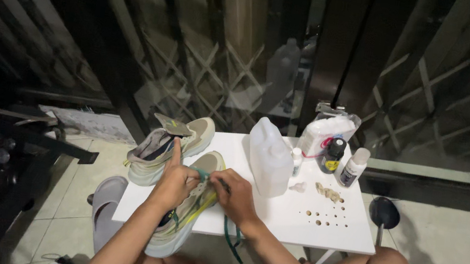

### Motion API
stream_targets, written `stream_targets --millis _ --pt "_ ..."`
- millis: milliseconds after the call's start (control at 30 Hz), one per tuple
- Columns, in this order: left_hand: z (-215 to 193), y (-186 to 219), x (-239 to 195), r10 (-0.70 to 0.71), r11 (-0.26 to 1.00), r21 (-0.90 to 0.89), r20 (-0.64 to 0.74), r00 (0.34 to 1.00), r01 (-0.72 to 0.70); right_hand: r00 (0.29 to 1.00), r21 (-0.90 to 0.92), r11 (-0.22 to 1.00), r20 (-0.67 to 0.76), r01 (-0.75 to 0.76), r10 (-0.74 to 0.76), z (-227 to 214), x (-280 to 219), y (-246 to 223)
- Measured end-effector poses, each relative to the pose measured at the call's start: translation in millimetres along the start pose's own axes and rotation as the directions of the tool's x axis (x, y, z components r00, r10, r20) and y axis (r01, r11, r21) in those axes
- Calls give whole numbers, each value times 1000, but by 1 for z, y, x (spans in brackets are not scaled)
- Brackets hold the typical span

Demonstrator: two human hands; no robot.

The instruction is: The person threads a green shoelace through the eyelets of a sneaker, pulling the lace through and adjusting its position. They repeat this process for the second shoe, ensuring the laces are properly aligned.

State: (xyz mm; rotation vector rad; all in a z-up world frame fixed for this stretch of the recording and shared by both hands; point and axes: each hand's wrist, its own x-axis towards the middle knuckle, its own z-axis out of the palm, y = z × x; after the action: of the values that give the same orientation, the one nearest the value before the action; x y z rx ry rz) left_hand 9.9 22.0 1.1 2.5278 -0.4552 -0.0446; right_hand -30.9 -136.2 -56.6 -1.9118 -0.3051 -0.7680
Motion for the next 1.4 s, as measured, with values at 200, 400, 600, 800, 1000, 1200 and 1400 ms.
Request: stream_targets --millis 200,400,600,800,1000,1200,1400 --pt "15 -24 -1 55 995 -89 22 998 -53 996 77 993 36 -89 87 6 -9 15" --pt "15 -32 8 79 994 -77 -19 997 -80 999 -64 997 -17 45 -47 6 -4 8" --pt "9 -19 5 31 989 -141 -21 999 -34 971 -402 893 -33 203 -236 8 -7 8" --pt "2 -11 1 46 984 -171 -6 999 -46 983 -230 961 -61 155 -173 6 -3 -1" --pt "4 -15 1 29 989 -146 23 999 -25 989 -190 973 -40 131 -141 12 -4 14" --pt "10 -18 7 23 983 -185 28 999 -18 990 -252 960 -38 123 -137 23 -7 18" --pt "5 -12 4 23 995 -101 27 999 -20 993 50 992 -23 -116 117 6 -1 1"
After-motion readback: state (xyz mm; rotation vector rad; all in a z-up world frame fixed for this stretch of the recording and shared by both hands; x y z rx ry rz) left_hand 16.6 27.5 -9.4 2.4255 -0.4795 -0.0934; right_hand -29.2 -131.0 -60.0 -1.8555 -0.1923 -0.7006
